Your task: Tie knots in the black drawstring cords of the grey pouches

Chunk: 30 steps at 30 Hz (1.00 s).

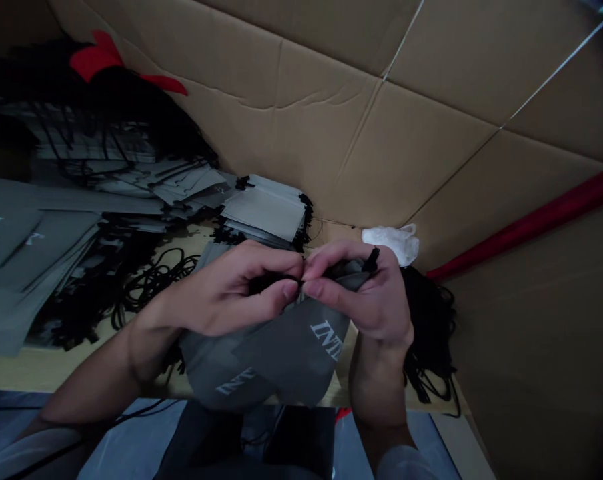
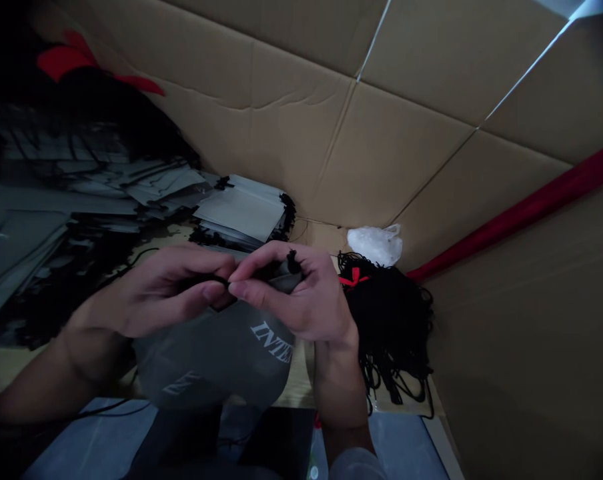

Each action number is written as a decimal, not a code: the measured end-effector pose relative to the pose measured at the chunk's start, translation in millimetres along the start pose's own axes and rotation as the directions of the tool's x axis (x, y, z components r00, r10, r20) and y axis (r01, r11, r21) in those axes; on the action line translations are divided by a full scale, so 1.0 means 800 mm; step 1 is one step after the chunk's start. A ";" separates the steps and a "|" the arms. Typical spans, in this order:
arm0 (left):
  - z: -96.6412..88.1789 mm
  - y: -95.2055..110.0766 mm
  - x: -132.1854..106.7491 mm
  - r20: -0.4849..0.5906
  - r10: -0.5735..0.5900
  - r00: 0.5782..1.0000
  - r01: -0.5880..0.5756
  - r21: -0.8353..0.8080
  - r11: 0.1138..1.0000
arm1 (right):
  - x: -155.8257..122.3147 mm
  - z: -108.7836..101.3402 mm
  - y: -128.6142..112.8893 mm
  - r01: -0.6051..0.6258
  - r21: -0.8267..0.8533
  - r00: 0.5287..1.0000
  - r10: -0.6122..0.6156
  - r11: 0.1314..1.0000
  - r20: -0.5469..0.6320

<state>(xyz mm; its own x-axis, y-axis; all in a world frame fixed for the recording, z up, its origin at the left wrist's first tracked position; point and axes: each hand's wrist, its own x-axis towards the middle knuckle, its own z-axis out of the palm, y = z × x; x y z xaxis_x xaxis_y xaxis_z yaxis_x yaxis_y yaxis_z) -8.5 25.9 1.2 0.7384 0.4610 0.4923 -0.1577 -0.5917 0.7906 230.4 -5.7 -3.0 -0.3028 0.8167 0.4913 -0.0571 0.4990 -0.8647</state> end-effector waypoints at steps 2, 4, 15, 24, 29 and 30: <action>-0.003 -0.001 0.002 0.019 -0.004 1.000 0.005 -0.045 0.999 | 0.004 0.003 0.001 0.018 0.047 1.000 -0.018 0.999 0.009; -0.006 -0.001 0.002 0.021 -0.018 1.000 0.019 -0.067 0.998 | 0.007 0.005 -0.001 0.029 0.052 1.000 -0.030 0.998 0.001; -0.020 0.001 -0.003 0.030 -0.073 0.997 0.070 0.081 0.994 | -0.001 -0.007 -0.009 0.079 -0.121 0.995 -0.085 0.989 -0.046; -0.012 -0.003 -0.002 0.020 -0.122 0.992 0.122 0.008 0.993 | 0.005 0.008 0.003 0.114 -0.035 0.993 -0.113 0.993 0.039; -0.008 -0.006 -0.004 0.018 -0.084 0.996 0.084 0.002 0.996 | 0.009 0.011 -0.004 0.053 0.072 0.998 -0.055 0.996 0.020; -0.007 -0.005 -0.005 0.005 -0.081 0.997 0.081 -0.006 0.997 | 0.010 0.011 -0.005 0.037 0.103 0.999 -0.039 0.994 0.016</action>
<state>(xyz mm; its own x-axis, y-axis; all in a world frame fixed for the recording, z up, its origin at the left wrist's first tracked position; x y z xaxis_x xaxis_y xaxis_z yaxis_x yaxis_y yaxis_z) -14.3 30.0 -1.8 0.7523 0.5040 0.4244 -0.1008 -0.5485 0.8300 219.5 -4.0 3.4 -0.3153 0.7921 0.5227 -0.1658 0.4964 -0.8521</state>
